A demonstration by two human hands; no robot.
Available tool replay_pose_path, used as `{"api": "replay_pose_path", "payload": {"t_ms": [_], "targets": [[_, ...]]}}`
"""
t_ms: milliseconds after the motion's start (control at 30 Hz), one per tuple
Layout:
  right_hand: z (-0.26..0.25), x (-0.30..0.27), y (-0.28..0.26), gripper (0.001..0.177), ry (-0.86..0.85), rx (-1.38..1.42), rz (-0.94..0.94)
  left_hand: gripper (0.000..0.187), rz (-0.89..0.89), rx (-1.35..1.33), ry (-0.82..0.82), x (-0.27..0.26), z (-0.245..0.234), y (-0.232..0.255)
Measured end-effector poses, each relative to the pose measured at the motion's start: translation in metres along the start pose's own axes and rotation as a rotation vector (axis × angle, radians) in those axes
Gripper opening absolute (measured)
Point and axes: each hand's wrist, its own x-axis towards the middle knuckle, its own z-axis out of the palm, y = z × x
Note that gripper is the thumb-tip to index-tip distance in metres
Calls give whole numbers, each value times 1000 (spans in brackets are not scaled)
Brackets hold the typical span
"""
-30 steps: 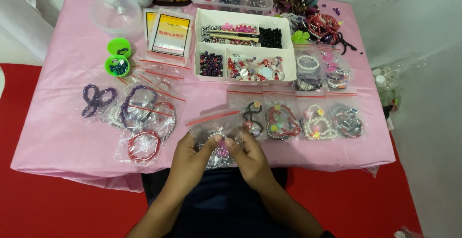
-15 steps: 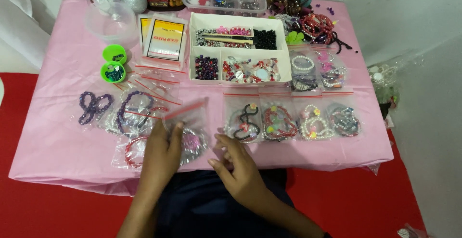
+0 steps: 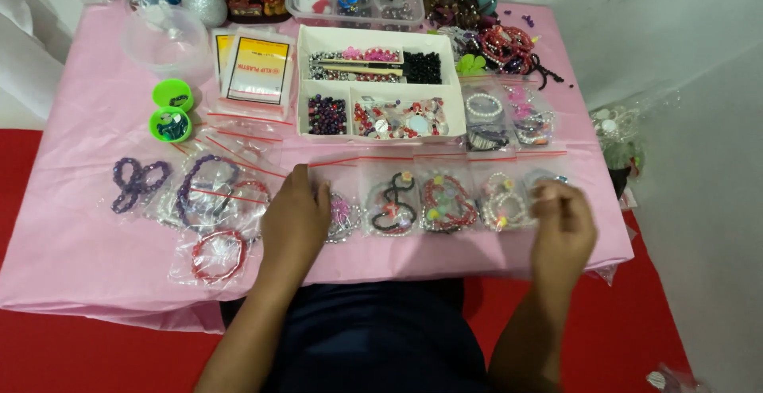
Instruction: The person is organizing and packing various beaded jewelry items into individual clear plastic zip-lock bags on a table.
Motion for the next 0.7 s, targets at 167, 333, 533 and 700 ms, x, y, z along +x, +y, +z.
{"api": "replay_pose_path", "payload": {"t_ms": [167,333,533,700], "targets": [[-34,32,60,7,193,-239,-44,43,197,113,318,2,17,-8],[-46,40,92,7,341,-345,137,50,139,-100,240,9,15,-10],[-56,46,146,6,406,-307,187,63,208,-11,392,-6,4,-9],[-55,47,163,7,432,-331,131,55,229,0,283,-19,10,-25]]}}
